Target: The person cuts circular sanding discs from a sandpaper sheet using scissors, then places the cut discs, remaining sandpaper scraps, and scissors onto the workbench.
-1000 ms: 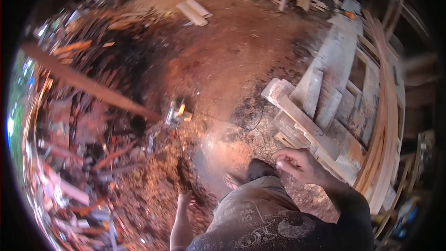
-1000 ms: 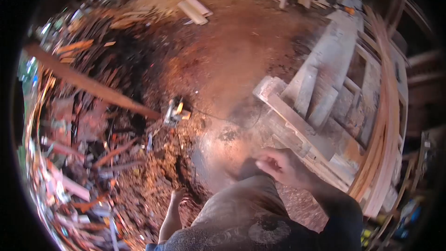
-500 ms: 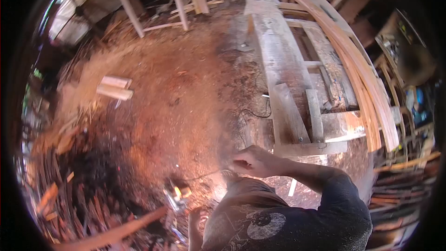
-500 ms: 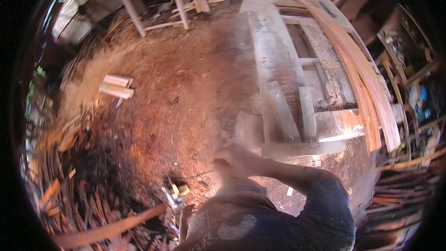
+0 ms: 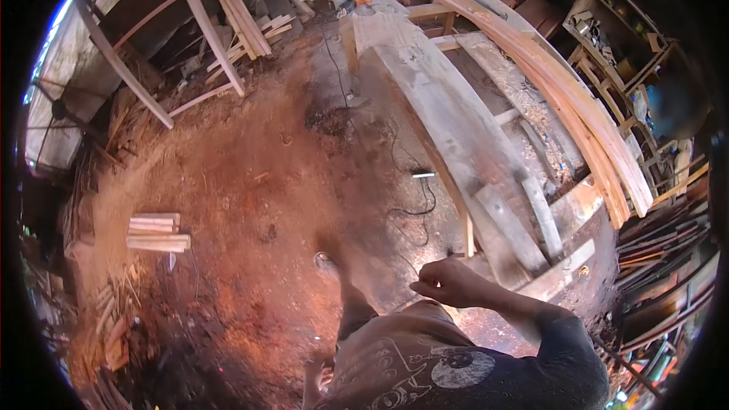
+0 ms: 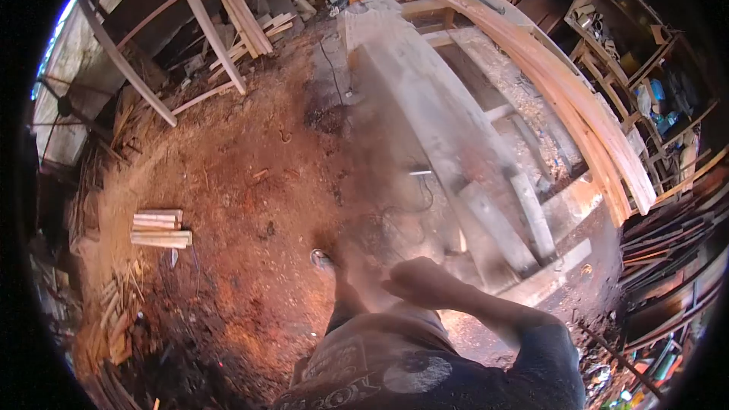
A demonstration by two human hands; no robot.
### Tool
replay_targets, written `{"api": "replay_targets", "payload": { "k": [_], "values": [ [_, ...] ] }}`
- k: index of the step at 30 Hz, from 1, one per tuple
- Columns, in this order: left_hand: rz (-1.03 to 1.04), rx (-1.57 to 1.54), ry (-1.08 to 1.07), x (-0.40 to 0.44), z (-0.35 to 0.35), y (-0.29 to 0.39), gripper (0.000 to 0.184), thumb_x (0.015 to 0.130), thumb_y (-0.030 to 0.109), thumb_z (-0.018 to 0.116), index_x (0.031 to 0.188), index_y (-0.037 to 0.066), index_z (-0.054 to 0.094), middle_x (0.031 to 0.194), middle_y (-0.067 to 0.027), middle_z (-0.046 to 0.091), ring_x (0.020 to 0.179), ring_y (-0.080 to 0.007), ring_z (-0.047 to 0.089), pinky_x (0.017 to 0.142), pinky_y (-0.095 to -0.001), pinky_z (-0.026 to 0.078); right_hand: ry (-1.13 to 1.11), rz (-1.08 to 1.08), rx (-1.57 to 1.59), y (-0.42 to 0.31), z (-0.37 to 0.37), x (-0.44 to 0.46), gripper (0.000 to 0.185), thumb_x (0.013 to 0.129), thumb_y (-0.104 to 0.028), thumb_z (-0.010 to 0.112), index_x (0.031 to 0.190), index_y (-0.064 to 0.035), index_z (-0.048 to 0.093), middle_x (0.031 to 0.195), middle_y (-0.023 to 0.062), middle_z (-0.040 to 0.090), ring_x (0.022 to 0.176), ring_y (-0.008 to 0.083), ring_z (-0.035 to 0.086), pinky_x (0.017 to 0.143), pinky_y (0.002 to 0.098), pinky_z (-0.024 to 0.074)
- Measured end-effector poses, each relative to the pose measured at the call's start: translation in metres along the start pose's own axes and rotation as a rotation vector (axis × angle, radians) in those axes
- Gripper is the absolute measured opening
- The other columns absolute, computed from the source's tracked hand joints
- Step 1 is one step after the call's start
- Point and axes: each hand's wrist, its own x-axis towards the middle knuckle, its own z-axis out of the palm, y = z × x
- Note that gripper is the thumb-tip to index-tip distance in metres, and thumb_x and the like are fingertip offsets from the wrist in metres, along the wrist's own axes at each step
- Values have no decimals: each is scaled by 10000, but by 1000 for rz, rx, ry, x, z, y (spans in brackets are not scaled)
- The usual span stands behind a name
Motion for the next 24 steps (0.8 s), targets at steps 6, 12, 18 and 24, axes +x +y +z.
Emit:
{"api": "replay_targets", "payload": {
  "k": [6,12,18,24],
  "values": [
    [-34,131,-130,88,-80,275,286,995,365,542,1158,140,609,926,-86,681,790,-263,665,678,-432,566,129,123,75,-26,-12,148,193,945,-194,669,904,-6,672,795,134,698,709,230,691,648,367,544],
    [495,77,42,113,-76,555,233,963,343,567,1040,128,618,813,-49,606,570,-233,566,520,-408,500,362,245,115,-35,-78,231,200,946,-138,665,1104,-19,689,973,124,720,797,172,701,713,326,564],
    [290,-123,-574,170,-43,720,305,980,349,542,1164,110,591,907,-94,657,663,-246,615,618,-384,527,777,482,443,22,-143,252,230,981,-151,590,1128,19,641,844,55,668,772,114,632,713,278,518],
    [420,289,-483,70,74,768,475,978,406,571,1295,52,571,1102,-160,701,827,-262,702,674,-406,570,1018,522,488,82,-211,293,225,997,-163,601,1081,39,654,844,61,657,770,112,607,712,279,515]
  ]
}}
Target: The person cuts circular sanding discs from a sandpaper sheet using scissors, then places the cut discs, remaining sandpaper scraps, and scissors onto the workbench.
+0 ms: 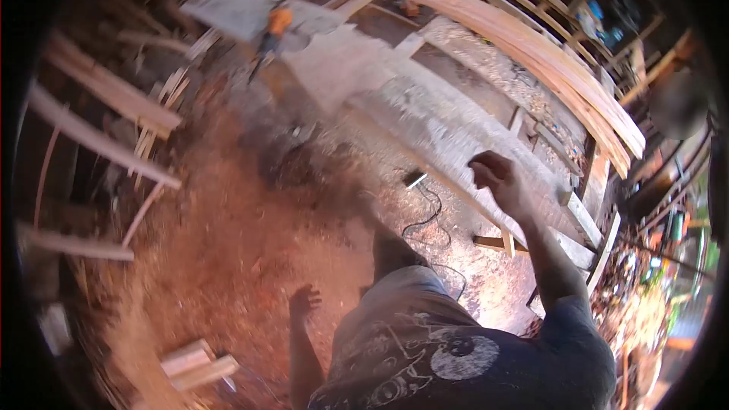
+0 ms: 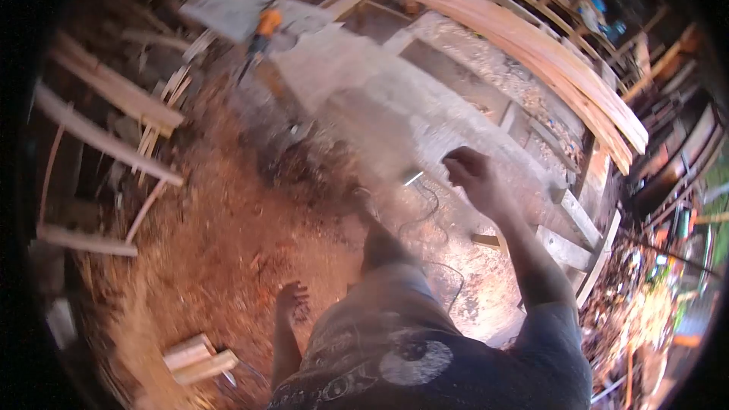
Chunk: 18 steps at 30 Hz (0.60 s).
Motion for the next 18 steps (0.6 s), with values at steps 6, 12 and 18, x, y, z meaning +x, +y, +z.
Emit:
{"api": "replay_targets", "payload": {
  "k": [6,12,18],
  "values": [
    [6,302,18,3,117,171,494,990,403,577,1299,17,566,1089,-170,703,814,-246,701,686,-344,583,-47,-115,-193,12,27,102,234,989,-184,610,1050,33,673,888,137,713,792,169,670,720,329,538],
    [130,215,-119,66,207,329,541,1020,430,535,1325,-16,517,1144,-174,659,896,-236,667,738,-360,571,-45,-87,-114,15,42,155,112,897,-83,639,933,15,679,840,160,689,771,321,686,674,383,544],
    [115,235,-175,69,308,423,495,1026,441,517,1304,32,511,1161,-134,622,988,-226,635,810,-398,547,-38,-96,-87,25,51,198,96,880,-60,637,927,14,676,840,154,679,749,309,678,654,390,539]
  ]
}}
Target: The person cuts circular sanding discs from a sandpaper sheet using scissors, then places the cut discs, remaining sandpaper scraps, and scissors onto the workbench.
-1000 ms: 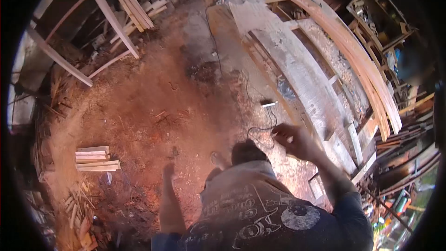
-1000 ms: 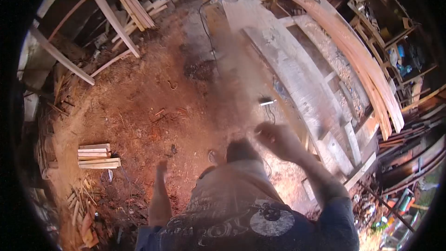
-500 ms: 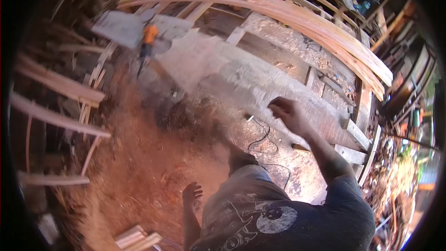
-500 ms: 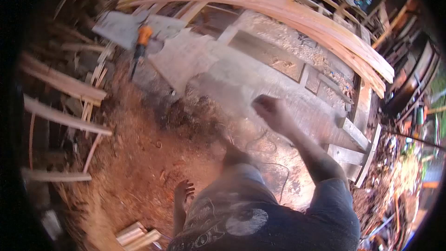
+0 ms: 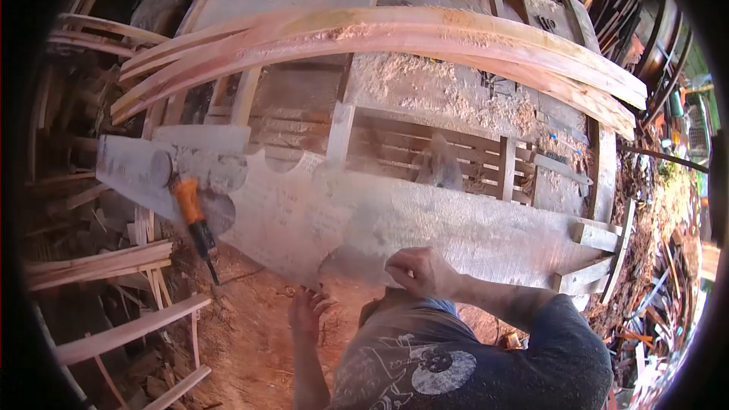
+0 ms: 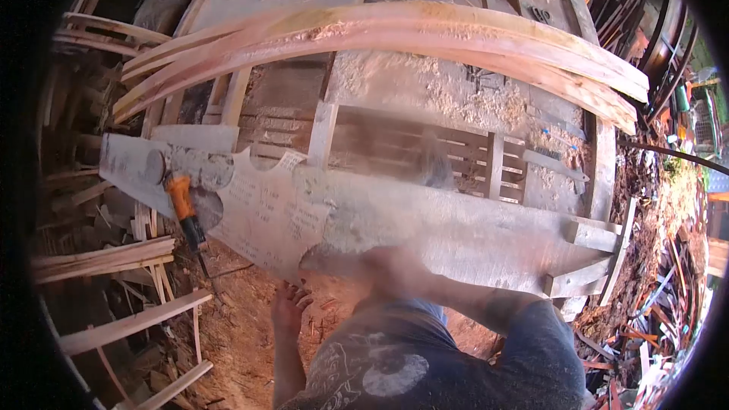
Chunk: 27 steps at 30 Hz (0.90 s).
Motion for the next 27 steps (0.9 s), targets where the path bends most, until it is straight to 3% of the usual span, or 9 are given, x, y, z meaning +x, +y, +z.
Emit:
{"api": "replay_targets", "payload": {
  "k": [8,11,14,17,19,22,25,27],
  "values": [
    [-63,155,-63,20,31,31,355,1019,297,567,1098,-45,623,955,-127,683,857,-241,699,743,-343,594,99,41,82,7,-21,34,76,876,-40,647,915,17,678,809,162,668,706,310,666,619,382,531],
    [-87,134,-19,30,32,24,248,1011,262,593,919,34,622,859,-120,692,786,-249,704,693,-351,586,165,89,73,21,-29,38,82,895,-50,646,928,18,678,803,162,670,680,296,662,607,370,530],
    [-142,296,-45,26,25,32,249,1001,253,609,918,20,636,900,-129,697,836,-245,699,742,-372,583,158,175,111,35,-29,41,92,918,-69,641,935,14,679,795,152,671,659,267,659,596,357,526],
    [-171,132,-99,21,1,20,308,962,200,646,1062,-90,631,992,-167,701,888,-252,695,799,-376,574,155,249,142,32,-28,45,101,930,-82,638,938,8,683,794,141,676,662,235,663,590,339,522],
    [-185,-86,-126,8,12,37,292,943,169,655,1082,-87,628,1022,-163,697,927,-257,687,821,-395,560,159,295,151,30,-28,46,102,934,-87,640,940,1,691,807,138,684,670,218,666,588,325,517],
    [-199,-234,-190,-6,22,68,317,882,141,712,1122,-53,639,1055,-136,691,1015,-269,657,920,-439,517,211,349,219,15,-32,57,121,907,-130,649,914,-15,686,780,155,664,665,322,665,608,397,529],
    [-134,-226,-232,-15,56,102,383,844,134,746,1170,-29,628,1072,-120,686,1053,-270,644,967,-448,497,-44,435,177,15,-35,67,257,978,-214,608,1079,6,694,836,119,702,711,187,661,642,302,528],
    [-71,-107,-223,-19,66,106,398,842,118,729,1193,-26,611,1076,-120,682,1025,-265,651,936,-438,511,-121,493,658,1,-39,83,324,997,-263,574,1150,6,671,903,99,713,794,165,660,695,292,531]
  ]
}}
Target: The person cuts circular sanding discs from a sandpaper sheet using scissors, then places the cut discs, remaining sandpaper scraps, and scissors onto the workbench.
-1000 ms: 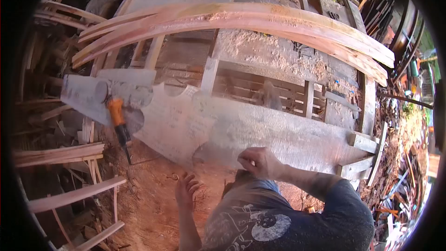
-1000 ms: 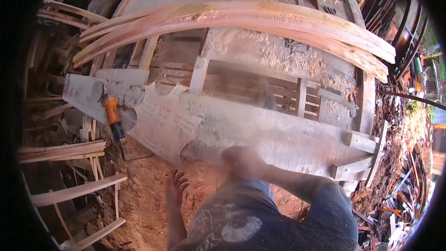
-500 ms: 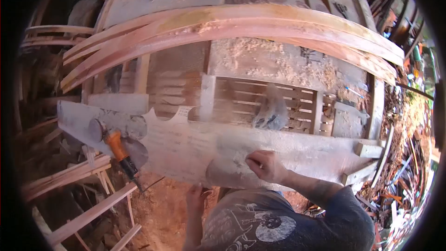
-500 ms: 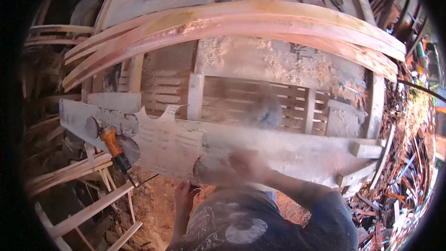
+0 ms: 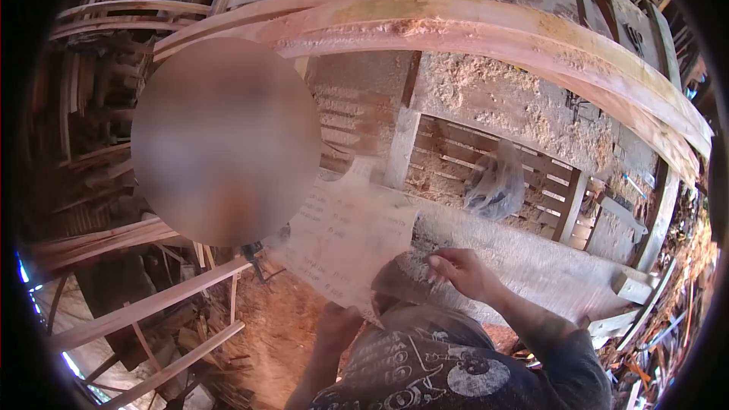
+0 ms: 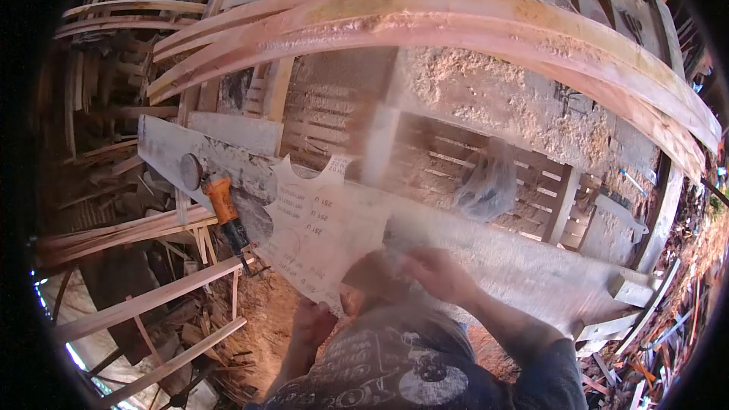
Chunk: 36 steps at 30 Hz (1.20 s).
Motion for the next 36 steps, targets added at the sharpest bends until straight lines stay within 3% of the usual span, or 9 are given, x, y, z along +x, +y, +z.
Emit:
{"api": "replay_targets", "payload": {
  "k": [4,7,16,23,25,26,31,33,36],
  "values": [
    [-114,593,52,7,-8,-10,364,858,66,623,1206,-31,581,1063,-131,671,918,-248,665,819,-416,551,-151,-313,134,6,23,20,359,1026,-271,515,1223,9,626,1070,77,701,950,139,642,780,279,528],
    [-68,279,37,3,20,-15,273,848,53,501,1040,-46,668,909,-123,688,769,-214,651,711,-335,540,-75,77,447,27,52,42,360,1010,-286,527,1167,17,644,1027,102,709,951,155,656,800,298,535],
    [55,361,59,-3,2,-20,172,910,54,553,1027,-51,621,930,-149,681,809,-251,682,708,-399,569,83,78,-21,-16,-18,-38,262,997,-198,553,1131,-18,687,929,117,733,774,174,691,710,320,568],
    [-216,397,-44,28,-76,-51,274,992,163,566,1175,-35,518,1017,-200,665,867,-329,692,771,-454,579,791,-201,-231,-9,-129,-112,240,990,-215,543,1052,-65,720,874,114,733,799,180,697,746,348,570],
    [-201,373,-87,36,-88,-60,311,1005,229,574,1181,-24,532,1024,-203,664,906,-332,687,797,-461,568,974,-12,-390,16,-172,-112,233,974,-221,579,1027,-41,716,929,127,748,817,227,723,743,387,573],
    [-200,371,-119,40,-94,-63,335,1007,256,573,1196,-19,532,1029,-199,665,925,-331,681,813,-464,560,1076,-120,-359,7,-182,-124,302,957,-274,566,932,-18,724,758,184,704,677,233,695,667,379,551],
    [-136,398,-116,37,-91,-63,408,1006,341,584,1228,0,556,1057,-173,668,983,-317,655,879,-470,524,1551,129,-898,69,-331,-171,201,881,-229,602,988,-86,694,984,205,705,977,360,682,881,491,522],
    [-154,507,-101,26,-72,-53,457,1018,385,533,1268,2,549,1160,-161,649,1123,-313,602,952,-483,494,1575,283,-1005,86,-365,-185,358,841,-233,587,1135,-43,662,1296,218,609,1172,387,595,958,541,476],
    [-123,496,-113,38,-95,-58,449,1020,363,530,1268,-10,553,1165,-154,653,1132,-299,614,962,-464,505,1480,372,-991,95,-386,-185,355,845,-239,582,1132,-48,664,1295,226,597,1212,404,552,970,551,461]
  ]
}}
